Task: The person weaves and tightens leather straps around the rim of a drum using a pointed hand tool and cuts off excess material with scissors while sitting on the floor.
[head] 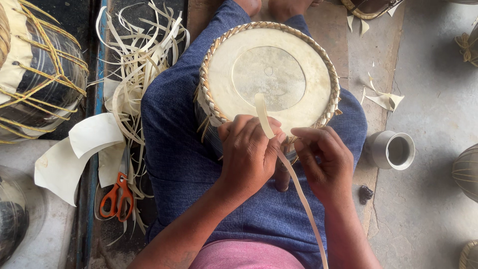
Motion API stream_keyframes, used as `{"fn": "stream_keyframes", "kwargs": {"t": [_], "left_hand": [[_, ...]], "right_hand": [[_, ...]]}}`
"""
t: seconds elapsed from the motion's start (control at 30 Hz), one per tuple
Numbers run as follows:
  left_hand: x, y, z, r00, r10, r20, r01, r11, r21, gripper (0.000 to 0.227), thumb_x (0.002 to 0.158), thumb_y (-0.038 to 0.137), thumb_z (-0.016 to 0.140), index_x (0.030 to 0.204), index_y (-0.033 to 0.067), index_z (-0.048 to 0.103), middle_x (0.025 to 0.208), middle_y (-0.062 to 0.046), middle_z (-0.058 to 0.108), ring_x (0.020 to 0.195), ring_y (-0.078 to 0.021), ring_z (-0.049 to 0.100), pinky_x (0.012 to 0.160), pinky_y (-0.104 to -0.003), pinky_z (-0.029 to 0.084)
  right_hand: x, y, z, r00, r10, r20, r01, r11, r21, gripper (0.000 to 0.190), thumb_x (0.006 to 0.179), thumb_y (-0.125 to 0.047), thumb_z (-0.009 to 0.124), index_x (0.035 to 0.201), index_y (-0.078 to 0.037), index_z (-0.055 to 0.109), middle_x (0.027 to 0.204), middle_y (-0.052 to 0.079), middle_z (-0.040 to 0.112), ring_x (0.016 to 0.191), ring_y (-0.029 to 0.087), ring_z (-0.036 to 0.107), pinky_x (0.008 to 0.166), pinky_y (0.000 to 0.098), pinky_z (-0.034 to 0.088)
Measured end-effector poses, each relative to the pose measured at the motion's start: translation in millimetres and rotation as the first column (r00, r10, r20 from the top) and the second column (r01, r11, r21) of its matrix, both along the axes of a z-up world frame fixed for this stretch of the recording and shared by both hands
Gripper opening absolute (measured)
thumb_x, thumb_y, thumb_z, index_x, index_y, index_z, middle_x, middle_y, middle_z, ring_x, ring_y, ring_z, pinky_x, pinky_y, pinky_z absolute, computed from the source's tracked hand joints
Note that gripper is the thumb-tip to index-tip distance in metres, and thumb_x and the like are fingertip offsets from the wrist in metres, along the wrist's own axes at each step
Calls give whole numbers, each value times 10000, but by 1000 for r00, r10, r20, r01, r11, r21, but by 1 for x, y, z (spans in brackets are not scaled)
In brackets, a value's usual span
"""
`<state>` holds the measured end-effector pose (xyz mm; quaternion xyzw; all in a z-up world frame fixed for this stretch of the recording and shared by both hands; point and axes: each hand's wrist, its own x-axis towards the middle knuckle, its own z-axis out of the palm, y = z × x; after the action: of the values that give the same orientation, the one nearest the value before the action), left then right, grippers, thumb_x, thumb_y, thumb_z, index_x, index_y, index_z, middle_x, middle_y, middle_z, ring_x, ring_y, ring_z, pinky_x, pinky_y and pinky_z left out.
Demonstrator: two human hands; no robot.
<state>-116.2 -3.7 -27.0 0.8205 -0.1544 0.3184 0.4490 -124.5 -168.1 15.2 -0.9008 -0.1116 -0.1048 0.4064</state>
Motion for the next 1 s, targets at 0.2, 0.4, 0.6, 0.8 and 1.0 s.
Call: {"fn": "stream_keyframes", "kwargs": {"t": [0.2, 0.4, 0.6, 0.8, 1.0], "left_hand": [[-4, -3, 5, 1000, 5, 7, -5, 1000, 9, 98, 973, 214, 723, 992, 126, 685, 1144, -11, 725, 1074, -208, 614, 987, -422, 329], [-2, -5, -5, 996, 13, 84, -14, 1000, 16, 104, 982, 239, 743, 1023, 150, 708, 1169, -1, 726, 1101, -197, 626, 1020, -403, 322], [23, -1, -13, 992, -2, 126, -2, 1000, 30, 125, 1015, 298, 699, 992, 176, 714, 1067, 38, 711, 993, -175, 630, 1016, -429, 305], [63, -4, 3, 997, 62, 40, -65, 995, 80, 197, 989, 338, 688, 885, 171, 678, 969, 23, 684, 908, -202, 587, 990, -444, 297], [104, 16, 14, 997, -15, 73, 8, 995, 96, 230, 960, 357, 719, 1071, 156, 739, 1074, 32, 679, 979, -207, 575, 972, -423, 302]], "right_hand": [[5, 1, -3, 988, 62, 144, -40, 988, -149, 78, 941, -39, 729, 1016, -53, 712, 878, 37, 622, 680, 100, 631, 587, 255, 499], [5, -7, -33, 968, 4, 250, 35, 987, -154, 125, 938, -27, 695, 983, -29, 578, 925, 83, 593, 742, 115, 637, 635, 248, 527], [-22, -36, -76, 943, -101, -317, 209, 922, 327, 252, 967, -241, 708, 1084, -35, 623, 885, 58, 670, 752, 104, 642, 643, 250, 530], [-23, -12, -70, 788, 391, -476, -8, 779, 627, 778, 818, -360, 789, 1435, -66, 418, 807, 101, 662, 672, 181, 662, 592, 294, 548], [21, 3, -57, 633, 763, -135, 155, 46, 987, 556, 982, -244, 731, 1406, 2, 470, 779, 101, 590, 557, 213, 569, 529, 305, 469]]}}
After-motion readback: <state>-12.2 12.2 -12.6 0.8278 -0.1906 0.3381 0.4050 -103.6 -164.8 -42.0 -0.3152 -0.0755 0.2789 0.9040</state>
